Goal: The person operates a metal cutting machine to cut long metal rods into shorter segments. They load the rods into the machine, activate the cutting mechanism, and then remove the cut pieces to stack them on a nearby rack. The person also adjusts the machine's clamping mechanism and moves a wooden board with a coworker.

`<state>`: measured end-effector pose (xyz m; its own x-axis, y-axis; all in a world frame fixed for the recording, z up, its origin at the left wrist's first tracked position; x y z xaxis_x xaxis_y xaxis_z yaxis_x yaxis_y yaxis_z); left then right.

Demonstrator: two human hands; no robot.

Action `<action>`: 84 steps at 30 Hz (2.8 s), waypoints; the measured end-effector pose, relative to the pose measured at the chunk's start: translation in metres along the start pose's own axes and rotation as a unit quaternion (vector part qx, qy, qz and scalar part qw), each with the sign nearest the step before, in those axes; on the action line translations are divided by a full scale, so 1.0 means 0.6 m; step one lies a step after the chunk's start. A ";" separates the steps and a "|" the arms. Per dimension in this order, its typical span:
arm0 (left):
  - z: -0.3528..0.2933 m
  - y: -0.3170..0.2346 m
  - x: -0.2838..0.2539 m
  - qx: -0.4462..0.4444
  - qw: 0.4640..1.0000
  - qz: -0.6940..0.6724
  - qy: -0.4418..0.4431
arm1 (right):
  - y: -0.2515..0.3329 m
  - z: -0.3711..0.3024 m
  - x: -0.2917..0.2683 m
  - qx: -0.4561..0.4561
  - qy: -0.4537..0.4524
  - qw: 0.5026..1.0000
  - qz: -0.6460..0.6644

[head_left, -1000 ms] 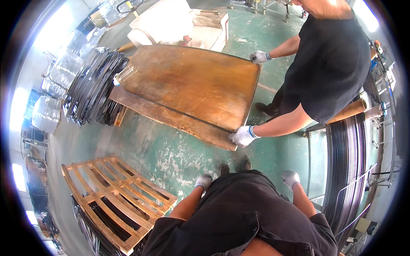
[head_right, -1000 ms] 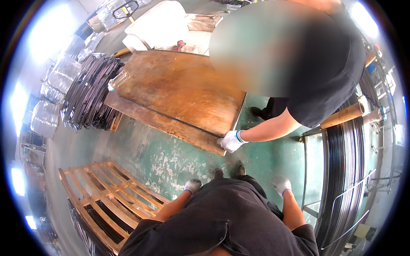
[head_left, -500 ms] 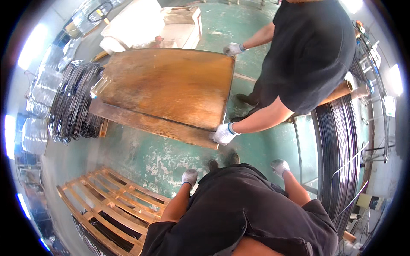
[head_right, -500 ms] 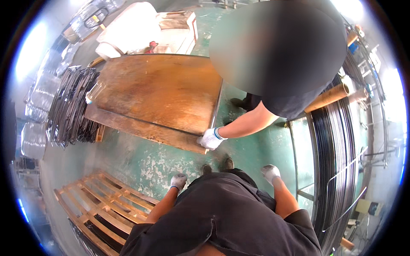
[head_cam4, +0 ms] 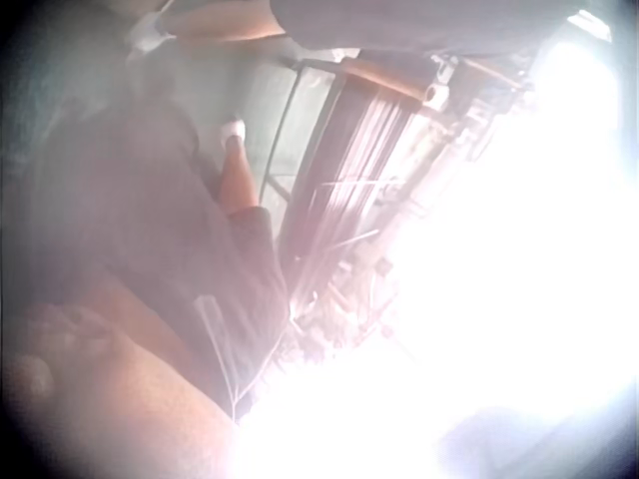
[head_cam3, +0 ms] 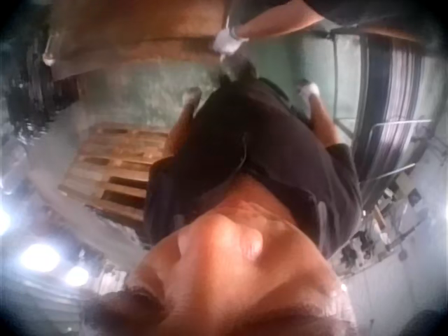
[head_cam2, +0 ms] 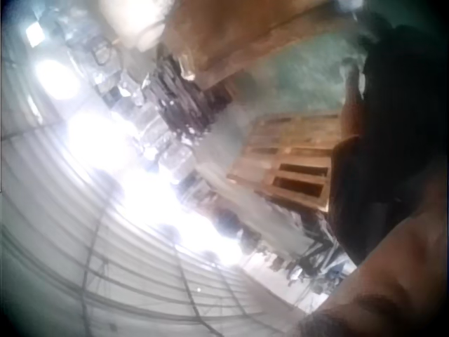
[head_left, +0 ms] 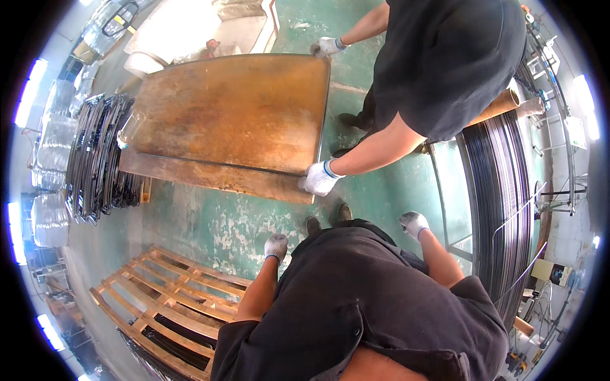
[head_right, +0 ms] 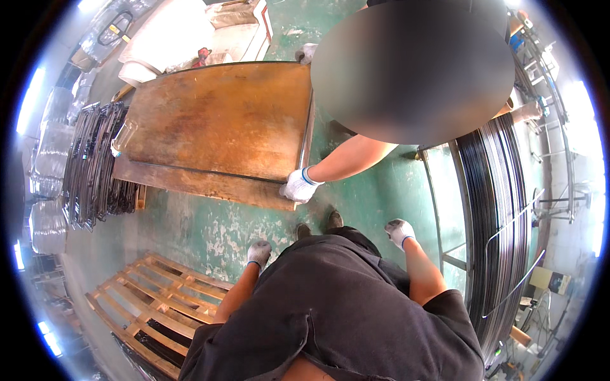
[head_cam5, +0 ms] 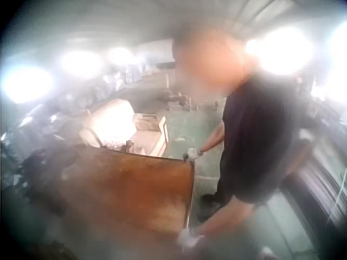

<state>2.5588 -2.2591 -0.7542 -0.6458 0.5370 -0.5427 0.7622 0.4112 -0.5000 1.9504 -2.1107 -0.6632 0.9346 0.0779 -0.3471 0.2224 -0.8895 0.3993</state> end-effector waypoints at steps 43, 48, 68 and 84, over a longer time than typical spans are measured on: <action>-0.086 -0.073 0.001 -0.034 0.998 0.038 0.037 | -0.011 0.056 0.059 -0.261 0.044 0.783 -0.563; -0.079 -0.092 0.012 0.031 0.990 0.128 0.057 | 0.018 0.018 0.042 -0.325 -0.006 0.806 -0.495; -0.070 -0.091 0.018 -0.006 0.995 0.090 0.051 | -0.037 0.001 0.004 -0.029 0.012 0.999 -0.028; -0.063 -0.080 0.050 -0.006 0.998 0.060 0.035 | -0.043 0.012 0.001 -0.016 0.021 0.999 0.020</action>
<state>2.5046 -2.2346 -0.7210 -0.5460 0.6324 -0.5496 0.8342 0.3497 -0.4264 1.9435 -2.0908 -0.6800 0.9534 0.0620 -0.2954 0.1931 -0.8775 0.4389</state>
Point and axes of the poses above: each hand's wrist, its own z-axis towards the middle knuckle, its own x-axis out of the palm, y = z × x, the point moved 10 cm from there along z, towards the middle knuckle, and after that the axes turned 6 degrees about y, right-handed, at the moved point
